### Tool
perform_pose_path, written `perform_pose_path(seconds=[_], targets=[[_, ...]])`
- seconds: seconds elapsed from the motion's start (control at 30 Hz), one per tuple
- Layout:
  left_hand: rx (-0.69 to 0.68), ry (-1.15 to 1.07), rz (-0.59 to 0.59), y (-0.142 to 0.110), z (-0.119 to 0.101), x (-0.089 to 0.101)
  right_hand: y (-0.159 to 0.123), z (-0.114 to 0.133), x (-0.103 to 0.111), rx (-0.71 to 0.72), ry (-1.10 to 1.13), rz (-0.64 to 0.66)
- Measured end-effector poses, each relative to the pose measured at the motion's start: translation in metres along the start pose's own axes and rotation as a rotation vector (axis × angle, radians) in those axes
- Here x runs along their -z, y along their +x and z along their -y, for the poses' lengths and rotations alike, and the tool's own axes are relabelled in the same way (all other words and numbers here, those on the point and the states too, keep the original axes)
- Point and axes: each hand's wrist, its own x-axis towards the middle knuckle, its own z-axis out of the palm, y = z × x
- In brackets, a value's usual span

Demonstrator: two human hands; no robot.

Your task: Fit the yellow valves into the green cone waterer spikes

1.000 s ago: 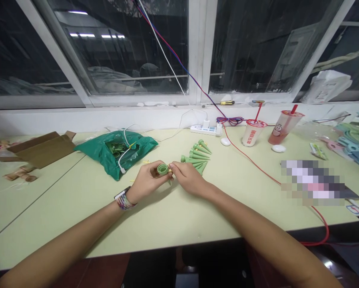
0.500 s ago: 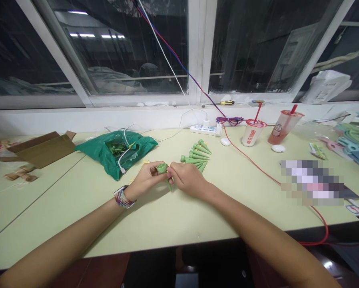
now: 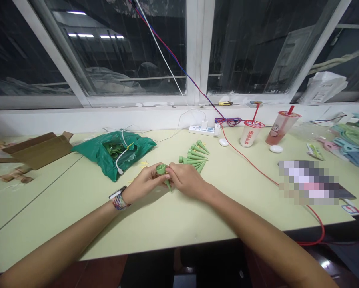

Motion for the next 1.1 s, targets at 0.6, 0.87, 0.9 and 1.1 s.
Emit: perform_pose_path(seconds=[0.6,0.87,0.9,1.1], targets=[[-0.037,-0.295,-0.398,0.015,-0.002,-0.002,0.000,-0.008,-0.014,0.153,-0.220,-0.323],[0.016,-0.428,-0.378,0.014,0.003,0.002,0.001,-0.013,-0.019,0.227,-0.345,-0.341],[0.018,-0.428,-0.386,0.014,0.004,0.003,0.002,-0.013,-0.021,0.240,-0.356,-0.344],[0.002,-0.417,-0.420,0.015,0.003,0.005,0.003,-0.010,-0.026,0.353,-0.484,-0.380]])
